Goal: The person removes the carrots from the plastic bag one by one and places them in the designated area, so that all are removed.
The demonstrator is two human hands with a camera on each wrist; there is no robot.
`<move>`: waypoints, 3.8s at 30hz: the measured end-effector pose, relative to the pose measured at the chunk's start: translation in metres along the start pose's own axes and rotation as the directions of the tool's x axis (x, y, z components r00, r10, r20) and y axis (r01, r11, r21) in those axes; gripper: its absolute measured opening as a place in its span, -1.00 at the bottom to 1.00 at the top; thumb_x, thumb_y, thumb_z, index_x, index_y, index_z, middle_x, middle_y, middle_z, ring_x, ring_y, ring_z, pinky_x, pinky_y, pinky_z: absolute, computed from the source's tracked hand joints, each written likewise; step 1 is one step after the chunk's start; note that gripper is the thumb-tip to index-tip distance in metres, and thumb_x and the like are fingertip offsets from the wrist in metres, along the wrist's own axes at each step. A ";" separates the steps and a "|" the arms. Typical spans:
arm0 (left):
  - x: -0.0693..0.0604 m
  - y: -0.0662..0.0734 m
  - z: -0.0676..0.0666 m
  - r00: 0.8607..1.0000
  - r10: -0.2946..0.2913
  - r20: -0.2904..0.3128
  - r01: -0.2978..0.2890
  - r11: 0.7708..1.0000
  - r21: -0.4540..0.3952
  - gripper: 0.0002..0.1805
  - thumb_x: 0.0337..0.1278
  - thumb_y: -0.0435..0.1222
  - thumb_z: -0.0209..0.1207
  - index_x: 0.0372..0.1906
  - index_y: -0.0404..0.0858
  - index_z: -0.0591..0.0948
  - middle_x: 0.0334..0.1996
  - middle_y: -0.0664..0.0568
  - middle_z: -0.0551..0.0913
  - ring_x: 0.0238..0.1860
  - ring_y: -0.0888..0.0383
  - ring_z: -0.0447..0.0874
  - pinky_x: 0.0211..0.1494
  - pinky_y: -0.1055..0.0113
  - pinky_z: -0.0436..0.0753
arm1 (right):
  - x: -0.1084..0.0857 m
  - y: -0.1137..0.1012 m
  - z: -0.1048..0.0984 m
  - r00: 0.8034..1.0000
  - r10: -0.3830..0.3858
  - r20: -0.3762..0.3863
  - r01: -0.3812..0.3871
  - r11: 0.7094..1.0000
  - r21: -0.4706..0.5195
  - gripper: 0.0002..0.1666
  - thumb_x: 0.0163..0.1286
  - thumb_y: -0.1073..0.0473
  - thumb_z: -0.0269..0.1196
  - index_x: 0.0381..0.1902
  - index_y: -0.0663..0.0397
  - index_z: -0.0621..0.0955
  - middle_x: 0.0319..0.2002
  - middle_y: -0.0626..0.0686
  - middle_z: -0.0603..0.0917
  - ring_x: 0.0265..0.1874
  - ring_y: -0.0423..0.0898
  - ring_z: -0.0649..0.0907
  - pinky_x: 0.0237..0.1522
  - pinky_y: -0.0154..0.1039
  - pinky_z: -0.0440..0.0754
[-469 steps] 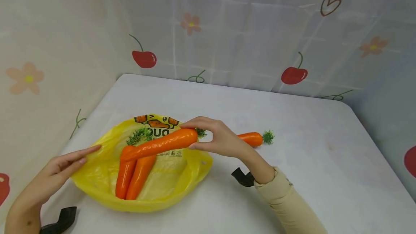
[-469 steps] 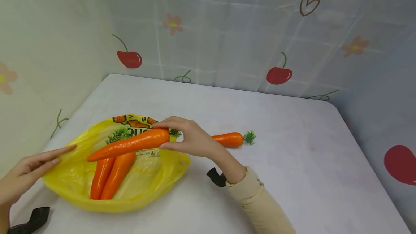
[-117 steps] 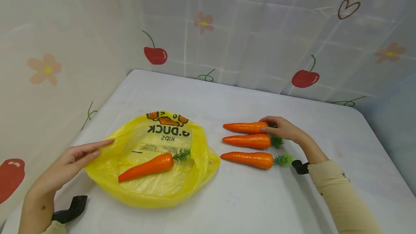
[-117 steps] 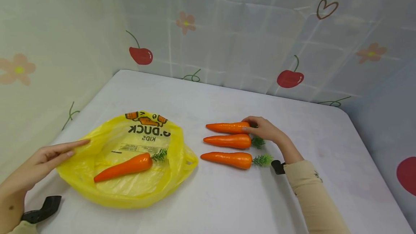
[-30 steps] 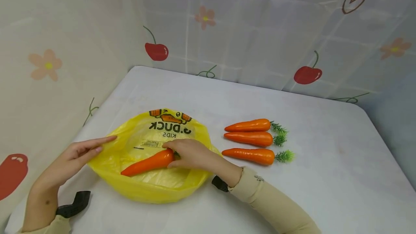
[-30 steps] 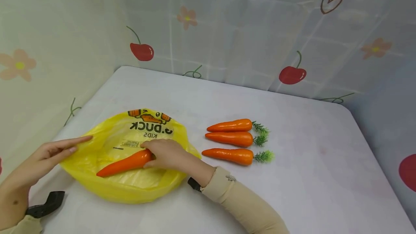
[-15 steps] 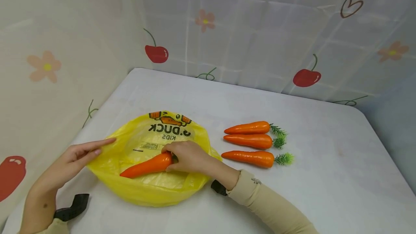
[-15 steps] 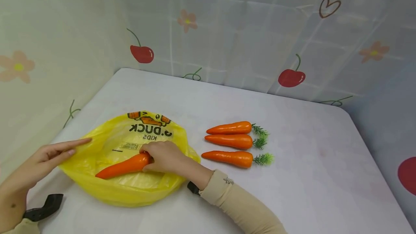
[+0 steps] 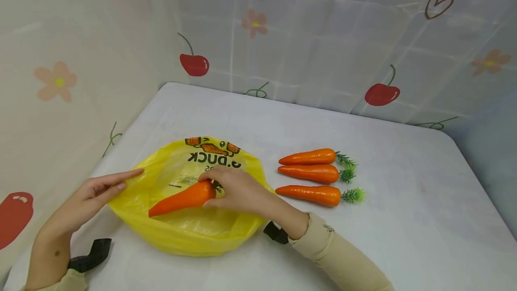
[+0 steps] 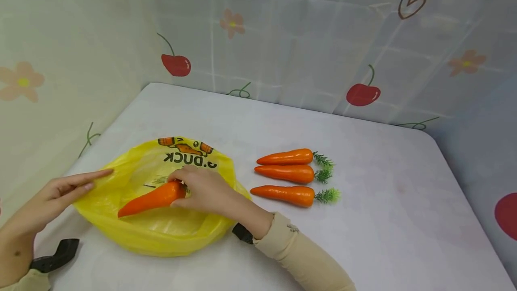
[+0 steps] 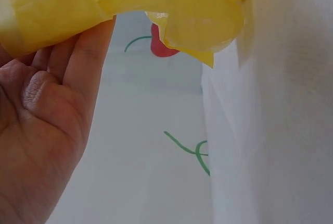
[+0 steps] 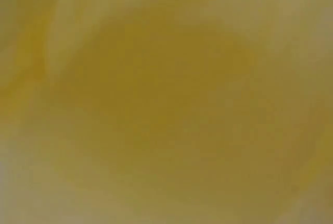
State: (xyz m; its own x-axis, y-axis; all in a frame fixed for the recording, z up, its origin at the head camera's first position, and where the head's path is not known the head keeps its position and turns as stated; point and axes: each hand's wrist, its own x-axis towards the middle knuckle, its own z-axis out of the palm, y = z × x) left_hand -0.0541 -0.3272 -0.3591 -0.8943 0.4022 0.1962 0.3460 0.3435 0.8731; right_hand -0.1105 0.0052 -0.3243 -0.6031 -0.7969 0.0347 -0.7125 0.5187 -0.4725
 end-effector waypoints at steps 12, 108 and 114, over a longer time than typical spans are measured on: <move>0.000 0.003 0.001 1.000 -0.024 -0.011 0.024 1.000 -0.003 -0.61 0.34 -0.56 -0.14 0.23 -0.46 0.41 0.22 0.12 0.45 0.22 0.37 0.29 0.07 0.61 0.33 | -0.028 -0.002 -0.038 0.984 0.027 -0.176 -0.003 0.991 0.136 -0.40 0.11 0.02 0.42 0.12 -0.02 0.54 -0.01 -0.09 0.54 -0.11 -0.23 0.50 -0.08 -0.39 0.49; -0.002 0.004 0.004 1.000 -0.001 -0.027 -0.001 0.997 -0.081 -0.41 0.28 -0.64 -0.16 0.40 -0.37 0.15 0.37 -0.09 0.20 0.33 0.21 0.12 0.16 0.58 0.24 | -0.283 0.105 -0.045 0.823 0.466 -0.325 -0.491 0.871 0.007 -0.23 0.19 0.14 0.36 0.31 0.13 0.31 0.00 0.11 0.58 -0.07 0.00 0.52 -0.10 -0.33 0.45; -0.007 0.012 -0.006 0.984 0.110 -0.141 -0.135 0.973 -0.186 -0.38 0.30 -0.67 -0.30 0.44 -0.39 -0.03 0.41 -0.20 0.04 0.35 0.13 0.13 0.21 0.53 0.23 | -0.302 0.108 -0.054 0.788 0.493 -0.369 -0.521 0.853 0.028 -0.26 0.23 0.20 0.32 0.33 0.09 0.30 0.02 0.17 0.55 -0.03 -0.19 0.46 -0.11 -0.59 0.29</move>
